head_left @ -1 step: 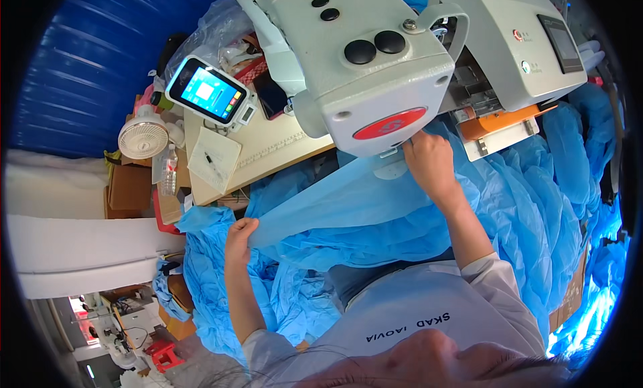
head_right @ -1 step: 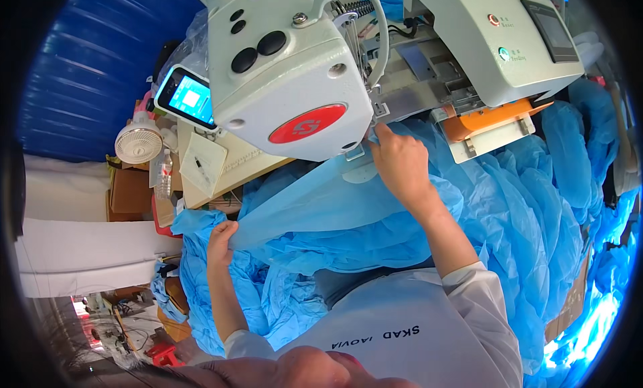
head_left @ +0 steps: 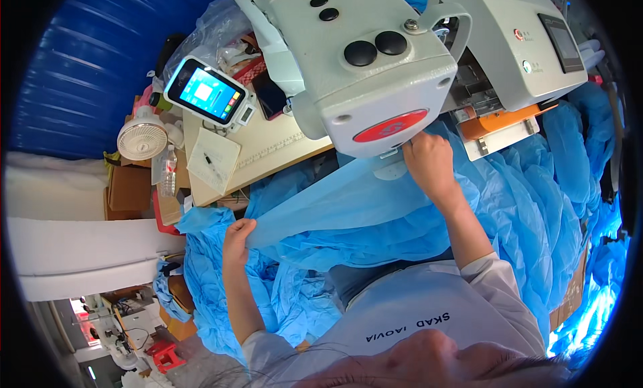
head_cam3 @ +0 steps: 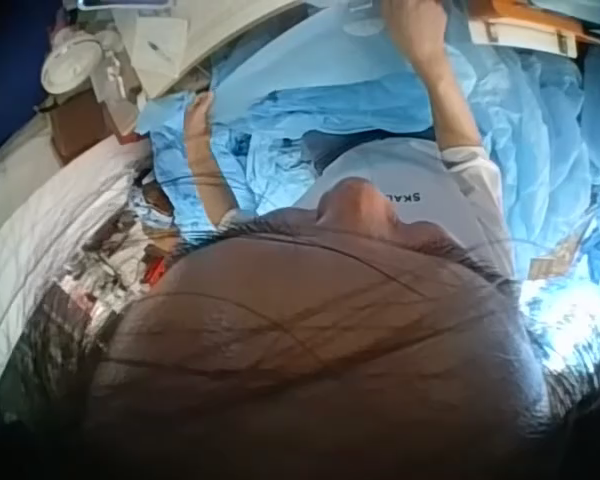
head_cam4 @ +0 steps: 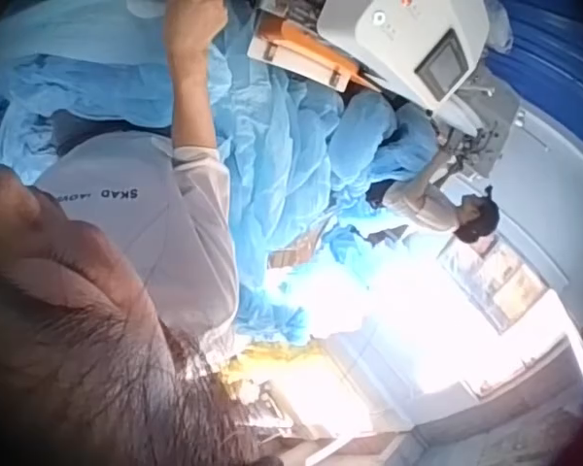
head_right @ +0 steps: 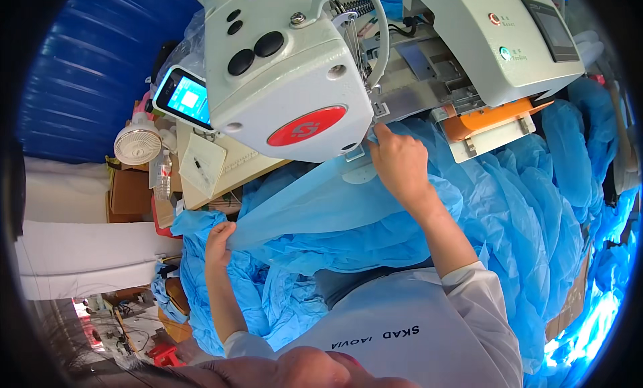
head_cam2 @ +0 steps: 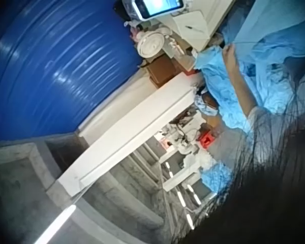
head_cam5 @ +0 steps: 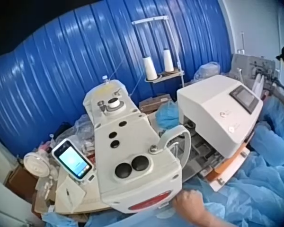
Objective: Operating an industrial sewing or sealing machine to process blue fabric garments.
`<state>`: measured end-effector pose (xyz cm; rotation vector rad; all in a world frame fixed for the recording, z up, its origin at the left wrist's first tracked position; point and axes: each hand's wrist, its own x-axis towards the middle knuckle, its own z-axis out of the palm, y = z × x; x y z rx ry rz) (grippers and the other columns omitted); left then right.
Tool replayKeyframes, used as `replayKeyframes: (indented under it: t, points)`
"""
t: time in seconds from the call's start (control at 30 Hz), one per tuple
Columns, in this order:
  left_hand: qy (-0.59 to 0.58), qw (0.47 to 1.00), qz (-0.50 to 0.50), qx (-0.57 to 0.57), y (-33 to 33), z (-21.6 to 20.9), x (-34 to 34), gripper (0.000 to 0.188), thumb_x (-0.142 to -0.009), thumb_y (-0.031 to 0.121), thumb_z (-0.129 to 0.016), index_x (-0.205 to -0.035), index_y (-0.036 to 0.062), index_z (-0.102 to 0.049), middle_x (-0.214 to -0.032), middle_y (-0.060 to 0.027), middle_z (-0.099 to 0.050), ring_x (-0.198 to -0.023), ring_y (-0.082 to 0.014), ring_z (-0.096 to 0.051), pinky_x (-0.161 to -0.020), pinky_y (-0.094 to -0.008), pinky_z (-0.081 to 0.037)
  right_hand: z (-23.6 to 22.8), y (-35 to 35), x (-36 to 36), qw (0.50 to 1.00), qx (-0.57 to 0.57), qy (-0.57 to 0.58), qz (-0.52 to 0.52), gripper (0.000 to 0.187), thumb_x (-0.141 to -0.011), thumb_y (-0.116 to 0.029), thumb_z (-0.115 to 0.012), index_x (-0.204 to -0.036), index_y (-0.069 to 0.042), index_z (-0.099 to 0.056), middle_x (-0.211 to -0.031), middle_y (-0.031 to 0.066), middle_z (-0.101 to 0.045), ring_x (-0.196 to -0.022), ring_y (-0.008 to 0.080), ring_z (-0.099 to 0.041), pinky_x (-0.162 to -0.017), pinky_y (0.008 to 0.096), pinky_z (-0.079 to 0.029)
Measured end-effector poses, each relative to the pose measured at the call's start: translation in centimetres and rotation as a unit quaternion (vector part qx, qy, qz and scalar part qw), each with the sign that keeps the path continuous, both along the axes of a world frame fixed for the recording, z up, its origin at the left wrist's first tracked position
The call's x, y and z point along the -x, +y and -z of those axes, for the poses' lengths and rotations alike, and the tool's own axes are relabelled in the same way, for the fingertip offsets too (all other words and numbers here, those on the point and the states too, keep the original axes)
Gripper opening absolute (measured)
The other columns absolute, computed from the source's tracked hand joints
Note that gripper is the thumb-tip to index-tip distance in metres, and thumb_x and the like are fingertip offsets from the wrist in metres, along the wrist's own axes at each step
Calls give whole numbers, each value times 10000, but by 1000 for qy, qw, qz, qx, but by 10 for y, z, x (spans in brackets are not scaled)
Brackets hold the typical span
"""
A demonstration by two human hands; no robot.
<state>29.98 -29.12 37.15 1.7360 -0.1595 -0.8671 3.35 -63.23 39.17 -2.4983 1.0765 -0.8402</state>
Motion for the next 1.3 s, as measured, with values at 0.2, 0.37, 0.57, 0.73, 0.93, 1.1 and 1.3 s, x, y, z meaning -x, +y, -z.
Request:
replayKeyframes:
  t: [0.2, 0.37, 0.57, 0.73, 0.93, 1.1, 1.3]
  points:
    - [-259, 965, 32, -33, 37, 14, 16, 113, -773, 111, -709, -818, 30, -643, -810, -1, -625, -741, -104, -546, -654, -266, -426, 3, 10, 14, 998, -59, -26, -9, 222, -846, -222, -612, -738, -42, -541, -562, 171, -550, -544, 371, -567, -481, 430, -443]
    - [-501, 853, -24, -142, 79, 54, 46, 147, -734, 107, -730, -823, 35, -638, -832, -59, -627, -770, -193, -555, -696, -316, -428, -4, 4, 18, 984, -156, -81, -16, 253, -903, -191, -563, -718, -28, -507, -593, 197, -527, -558, 391, -535, -468, 431, -402]
    - [-159, 970, -86, 160, 135, -6, 104, 176, -693, 99, -755, -707, 19, -598, -725, -18, -609, -690, -147, -541, -598, -293, -395, 5, -2, 26, 991, -76, -104, 24, 226, -916, -188, -556, -763, -31, -502, -627, 214, -530, -586, 405, -539, -486, 436, -414]
    - [-179, 983, 44, 10, 144, -39, 125, 190, -697, 124, -743, -662, 24, -585, -597, -8, -539, -566, -112, -489, -497, -260, -344, -2, 16, 43, 995, -98, -15, -16, 176, -928, -211, -539, -875, -44, -524, -662, 218, -557, -620, 387, -575, -539, 422, -446]
    - [-224, 969, -87, 60, 135, -65, 143, 138, -810, 75, -631, -693, 14, -591, -607, -32, -549, -629, -110, -549, -532, -231, -428, -58, 14, 56, 986, -144, 47, -65, 386, -882, -317, -613, -1092, 3, -567, -898, 155, -665, -800, 295, -645, -699, 359, -505]
    - [-291, 910, -281, 91, 91, -12, 97, 65, -827, 29, -617, -879, -10, -616, -820, -54, -602, -708, -127, -578, -608, -211, -458, -32, 33, 18, 993, -70, 93, -1, 497, -846, -387, -641, -1096, 34, -554, -968, 196, -642, -949, 341, -601, -798, 389, -485]
    - [-238, 971, -34, 2, 74, 4, 66, 106, -749, -29, -665, -840, 7, -627, -827, -47, -585, -665, -69, -514, -592, -213, -424, -42, -2, 88, 976, -217, 23, -5, 501, -765, -295, -734, -1060, 73, -565, -888, 175, -659, -806, 218, -646, -720, 308, -498]
